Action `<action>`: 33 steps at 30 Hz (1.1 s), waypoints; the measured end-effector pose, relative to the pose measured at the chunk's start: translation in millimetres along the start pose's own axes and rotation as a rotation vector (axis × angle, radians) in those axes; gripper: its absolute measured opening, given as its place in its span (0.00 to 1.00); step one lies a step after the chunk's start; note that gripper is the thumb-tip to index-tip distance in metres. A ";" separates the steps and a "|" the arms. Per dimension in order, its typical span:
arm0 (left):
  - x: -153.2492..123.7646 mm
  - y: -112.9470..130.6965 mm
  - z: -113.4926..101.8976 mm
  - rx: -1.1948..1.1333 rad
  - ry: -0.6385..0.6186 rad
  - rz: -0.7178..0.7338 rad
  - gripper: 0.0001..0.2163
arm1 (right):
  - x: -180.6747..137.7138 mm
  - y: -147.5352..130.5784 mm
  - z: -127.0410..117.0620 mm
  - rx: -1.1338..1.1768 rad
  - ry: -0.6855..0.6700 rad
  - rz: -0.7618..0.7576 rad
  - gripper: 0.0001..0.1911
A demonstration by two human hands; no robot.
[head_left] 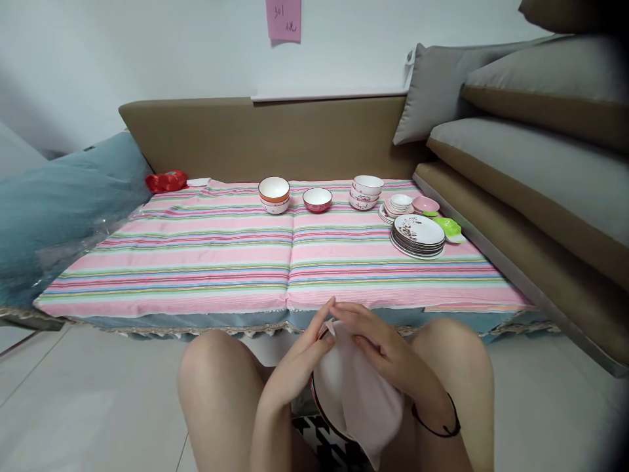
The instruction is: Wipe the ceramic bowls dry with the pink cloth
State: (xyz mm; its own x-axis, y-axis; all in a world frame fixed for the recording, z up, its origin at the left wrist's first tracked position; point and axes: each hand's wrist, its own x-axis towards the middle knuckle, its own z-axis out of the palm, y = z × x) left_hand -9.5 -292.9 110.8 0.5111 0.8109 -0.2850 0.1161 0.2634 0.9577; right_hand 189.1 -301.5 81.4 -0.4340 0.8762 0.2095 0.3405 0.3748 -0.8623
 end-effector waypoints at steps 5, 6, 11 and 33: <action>2.2 -1.4 -0.6 -0.026 0.025 0.001 0.25 | 1.1 1.9 4.6 0.061 0.196 0.107 0.27; 2.3 -0.7 -0.5 -0.031 0.029 0.007 0.23 | 1.8 1.5 4.9 0.055 0.240 0.125 0.22; 4.4 1.0 4.8 -0.071 0.112 0.051 0.14 | 3.8 -1.9 1.5 -0.041 0.307 0.339 0.07; -4.6 -0.4 3.3 -0.337 0.159 -0.071 0.12 | -2.2 -7.9 4.8 0.747 0.371 0.363 0.22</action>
State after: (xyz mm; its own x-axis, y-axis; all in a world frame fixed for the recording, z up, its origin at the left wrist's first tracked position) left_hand -9.0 -298.4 111.8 0.3702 0.8485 -0.3782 -0.1538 0.4575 0.8758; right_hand 183.4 -307.9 85.5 -0.0654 0.9918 -0.1100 -0.2816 -0.1241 -0.9515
